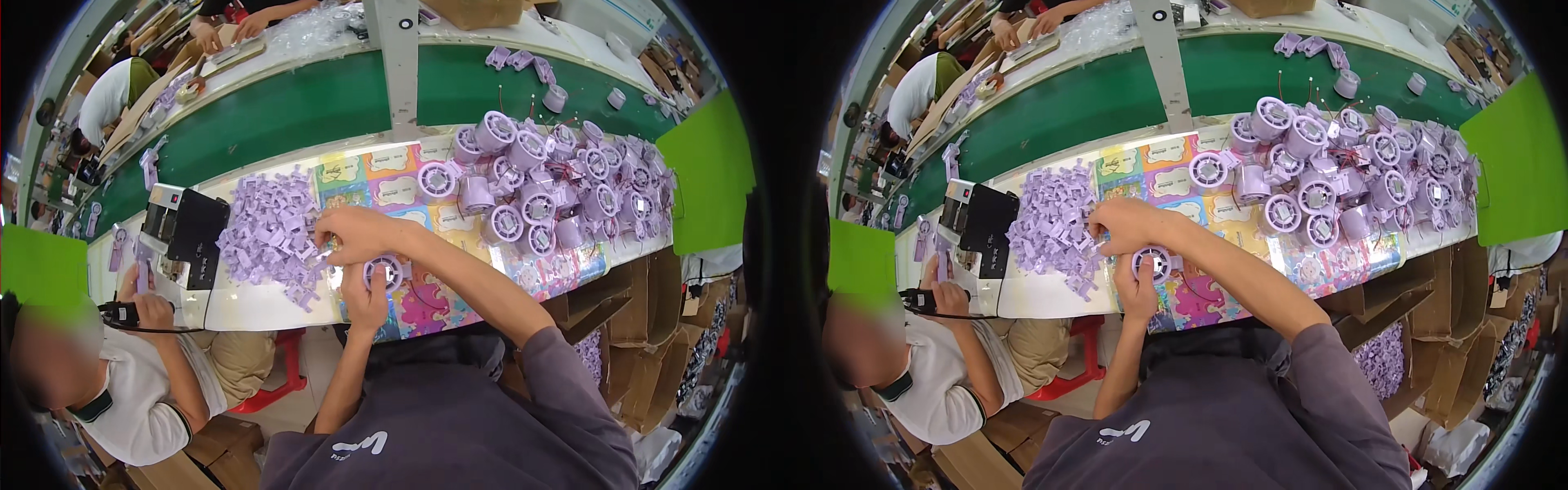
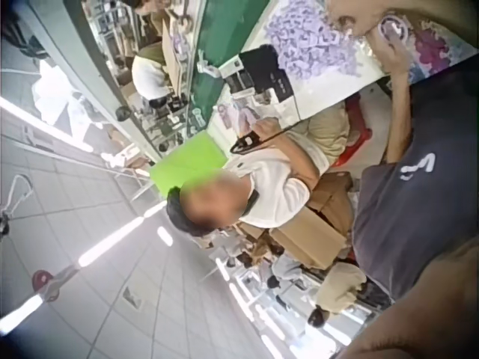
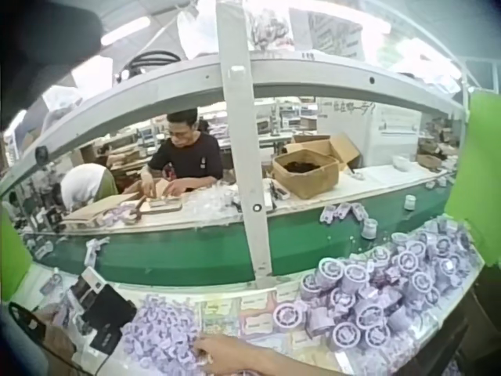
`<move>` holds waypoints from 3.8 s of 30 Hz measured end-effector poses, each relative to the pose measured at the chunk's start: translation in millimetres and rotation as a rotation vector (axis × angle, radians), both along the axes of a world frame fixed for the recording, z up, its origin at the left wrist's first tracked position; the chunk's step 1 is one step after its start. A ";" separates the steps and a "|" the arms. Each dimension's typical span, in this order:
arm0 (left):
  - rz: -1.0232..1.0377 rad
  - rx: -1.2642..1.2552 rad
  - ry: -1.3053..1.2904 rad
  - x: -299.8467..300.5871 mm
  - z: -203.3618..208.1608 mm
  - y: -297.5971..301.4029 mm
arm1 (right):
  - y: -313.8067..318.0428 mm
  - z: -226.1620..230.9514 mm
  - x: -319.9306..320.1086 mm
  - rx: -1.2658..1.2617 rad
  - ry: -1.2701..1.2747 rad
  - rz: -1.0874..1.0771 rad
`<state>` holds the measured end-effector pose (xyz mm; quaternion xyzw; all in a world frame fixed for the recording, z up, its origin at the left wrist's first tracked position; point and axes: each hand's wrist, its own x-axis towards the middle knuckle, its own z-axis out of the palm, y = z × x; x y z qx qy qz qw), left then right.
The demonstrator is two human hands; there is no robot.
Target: Assembling small purple electronic components on a production line.
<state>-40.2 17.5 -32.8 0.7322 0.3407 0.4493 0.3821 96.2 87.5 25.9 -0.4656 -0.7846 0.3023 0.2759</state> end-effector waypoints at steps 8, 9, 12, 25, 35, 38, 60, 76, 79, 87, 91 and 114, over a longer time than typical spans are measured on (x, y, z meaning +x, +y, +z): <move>-0.086 -0.270 -0.081 -2.9 2.1 -1.7 | -1.1 -0.4 3.6 -0.090 0.025 -0.005; -0.045 -0.254 -0.119 2.0 6.0 -4.9 | -7.4 1.6 9.2 -0.018 0.080 -0.103; 0.062 -0.182 -0.146 4.0 8.2 -6.6 | -36.6 14.3 24.4 0.173 0.255 -0.336; 0.110 -0.034 0.005 4.5 7.7 -2.7 | -155.7 -29.4 11.9 0.288 0.217 -0.745; 0.088 -0.005 0.044 5.5 9.3 -2.8 | -165.4 -27.3 14.4 0.339 0.188 -0.755; 0.096 -0.011 0.034 4.9 10.1 -3.4 | -165.9 -27.1 8.4 0.326 0.223 -0.790; 0.022 0.196 -0.001 3.7 11.2 -14.1 | -167.3 -32.1 10.5 -0.312 0.869 -0.695; -0.504 -0.292 -0.023 3.9 38.6 0.3 | -191.4 1.7 17.0 -0.203 0.760 -0.682; -0.529 -0.363 -0.105 -1.0 34.3 1.5 | -190.9 0.0 15.5 -0.155 0.732 -0.634; -0.491 -0.403 -0.236 -0.5 19.4 2.2 | -188.6 1.1 7.2 -0.065 0.567 -0.703; -0.503 -0.449 -0.260 0.6 16.4 6.4 | -186.6 -6.6 11.0 -0.072 0.581 -0.692; -0.326 -0.460 -0.245 20.7 1.0 17.2 | -169.0 -31.7 25.9 0.184 0.341 -0.778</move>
